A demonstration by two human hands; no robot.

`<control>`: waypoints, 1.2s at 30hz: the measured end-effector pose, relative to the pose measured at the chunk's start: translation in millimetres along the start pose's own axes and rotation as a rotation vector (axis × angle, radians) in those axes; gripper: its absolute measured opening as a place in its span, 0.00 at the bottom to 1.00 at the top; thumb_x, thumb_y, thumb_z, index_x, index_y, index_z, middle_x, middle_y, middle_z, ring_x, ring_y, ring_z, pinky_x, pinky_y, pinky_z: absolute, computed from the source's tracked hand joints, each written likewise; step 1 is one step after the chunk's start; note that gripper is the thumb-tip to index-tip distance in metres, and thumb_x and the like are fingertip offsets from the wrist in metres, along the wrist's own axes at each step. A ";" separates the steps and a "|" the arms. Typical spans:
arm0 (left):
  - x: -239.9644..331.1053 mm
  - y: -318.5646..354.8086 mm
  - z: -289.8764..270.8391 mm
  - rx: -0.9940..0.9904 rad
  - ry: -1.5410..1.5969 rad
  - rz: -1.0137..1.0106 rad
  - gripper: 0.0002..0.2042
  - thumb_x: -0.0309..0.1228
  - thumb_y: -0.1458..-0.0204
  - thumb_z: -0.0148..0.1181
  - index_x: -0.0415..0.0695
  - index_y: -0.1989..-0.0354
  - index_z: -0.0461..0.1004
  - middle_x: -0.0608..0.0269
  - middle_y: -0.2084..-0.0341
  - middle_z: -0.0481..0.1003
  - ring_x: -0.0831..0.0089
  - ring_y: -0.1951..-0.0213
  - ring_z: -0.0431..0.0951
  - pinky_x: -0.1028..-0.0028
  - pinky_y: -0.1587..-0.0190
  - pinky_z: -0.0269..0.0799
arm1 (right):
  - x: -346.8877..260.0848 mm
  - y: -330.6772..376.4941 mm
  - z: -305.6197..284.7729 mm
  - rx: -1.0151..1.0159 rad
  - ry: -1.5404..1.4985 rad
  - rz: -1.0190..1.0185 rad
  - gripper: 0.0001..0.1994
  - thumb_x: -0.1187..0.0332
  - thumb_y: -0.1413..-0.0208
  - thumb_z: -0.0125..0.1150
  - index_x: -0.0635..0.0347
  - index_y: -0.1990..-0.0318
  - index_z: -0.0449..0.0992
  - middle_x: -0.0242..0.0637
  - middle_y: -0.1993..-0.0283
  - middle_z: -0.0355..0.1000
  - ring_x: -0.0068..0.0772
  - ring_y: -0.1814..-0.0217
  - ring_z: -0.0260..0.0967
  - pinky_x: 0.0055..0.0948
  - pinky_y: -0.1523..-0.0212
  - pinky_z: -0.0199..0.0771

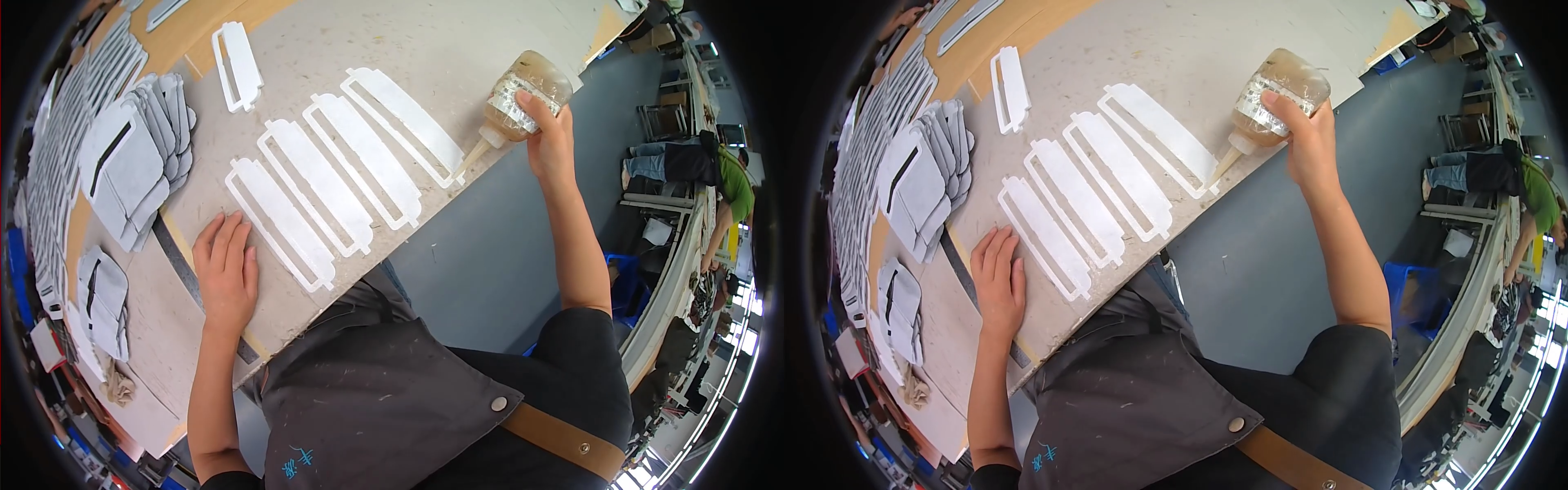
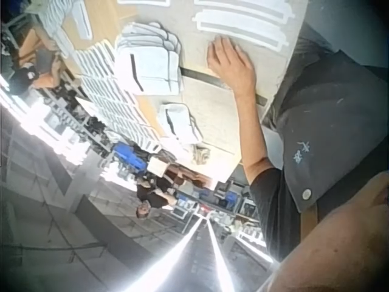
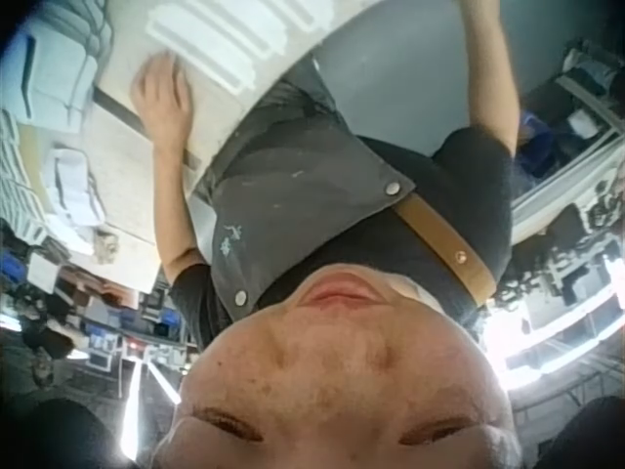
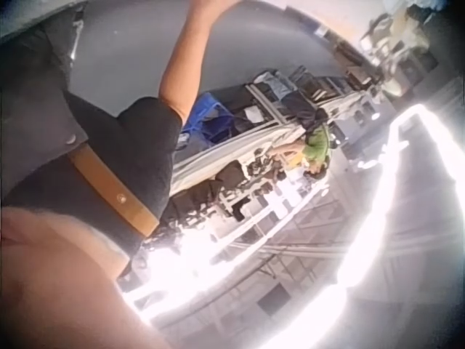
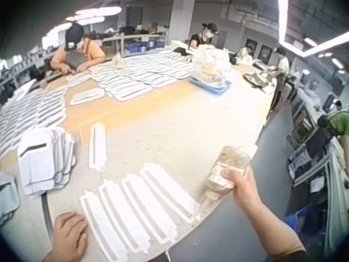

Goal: Applying adhesive to fabric components and aligning them on larger fabric panels with zippers to assemble pouches.

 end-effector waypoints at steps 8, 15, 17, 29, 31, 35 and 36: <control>-0.2 0.5 -1.3 -0.009 -0.009 -0.010 0.16 0.21 0.48 0.55 0.37 0.49 0.73 0.54 0.45 0.71 0.51 0.42 0.66 0.58 0.39 0.60 | -1.2 -13.2 24.0 -0.098 -0.188 0.021 0.21 0.68 0.46 0.62 0.68 0.47 0.67 0.39 0.52 0.72 0.29 0.52 0.73 0.31 0.50 0.74; 0.4 0.5 -0.8 -0.011 -0.009 0.000 0.16 0.22 0.49 0.56 0.37 0.50 0.73 0.55 0.45 0.71 0.50 0.43 0.67 0.58 0.40 0.61 | 1.9 -72.8 51.6 -0.089 -0.177 -0.202 0.19 0.66 0.43 0.61 0.64 0.47 0.68 0.37 0.53 0.73 0.29 0.52 0.74 0.31 0.53 0.76; 0.0 0.9 -0.5 -0.011 -0.010 -0.001 0.16 0.23 0.49 0.56 0.37 0.50 0.73 0.55 0.45 0.71 0.50 0.43 0.67 0.58 0.40 0.61 | 5.4 -84.2 62.4 -0.085 -0.205 -0.242 0.18 0.66 0.49 0.67 0.64 0.53 0.72 0.36 0.58 0.73 0.26 0.58 0.74 0.30 0.62 0.77; 0.4 0.6 -1.6 -0.009 0.008 0.006 0.17 0.22 0.51 0.58 0.37 0.51 0.73 0.55 0.45 0.71 0.51 0.43 0.67 0.57 0.41 0.62 | 16.4 -93.9 68.8 -0.059 -0.032 -0.210 0.28 0.65 0.48 0.67 0.62 0.41 0.65 0.38 0.51 0.71 0.32 0.51 0.73 0.35 0.53 0.79; 0.9 0.1 -1.9 -0.006 0.013 0.007 0.17 0.22 0.51 0.57 0.37 0.51 0.73 0.55 0.45 0.71 0.51 0.43 0.67 0.57 0.41 0.62 | 16.9 -95.4 52.3 -0.086 -0.007 -0.215 0.23 0.65 0.47 0.65 0.63 0.45 0.67 0.37 0.53 0.72 0.29 0.53 0.73 0.31 0.56 0.77; 0.9 0.9 -2.9 -0.015 0.002 0.001 0.16 0.22 0.50 0.57 0.37 0.51 0.73 0.55 0.45 0.71 0.50 0.43 0.67 0.57 0.41 0.62 | 6.0 -79.2 46.3 -0.100 0.098 -0.186 0.18 0.66 0.46 0.64 0.65 0.51 0.71 0.35 0.58 0.73 0.24 0.58 0.73 0.26 0.63 0.72; 1.0 0.9 -2.8 -0.018 0.006 -0.001 0.17 0.21 0.50 0.56 0.37 0.50 0.72 0.53 0.45 0.71 0.50 0.42 0.67 0.57 0.40 0.61 | 4.4 -74.7 44.4 -0.096 0.097 -0.188 0.18 0.66 0.46 0.64 0.65 0.51 0.71 0.35 0.58 0.73 0.24 0.58 0.73 0.26 0.63 0.72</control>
Point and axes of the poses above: each hand's wrist, its own y-axis away from the middle knuckle, its own z-axis out of the palm, x = y × z, the point moved 2 cm from there along -y, towards the middle knuckle
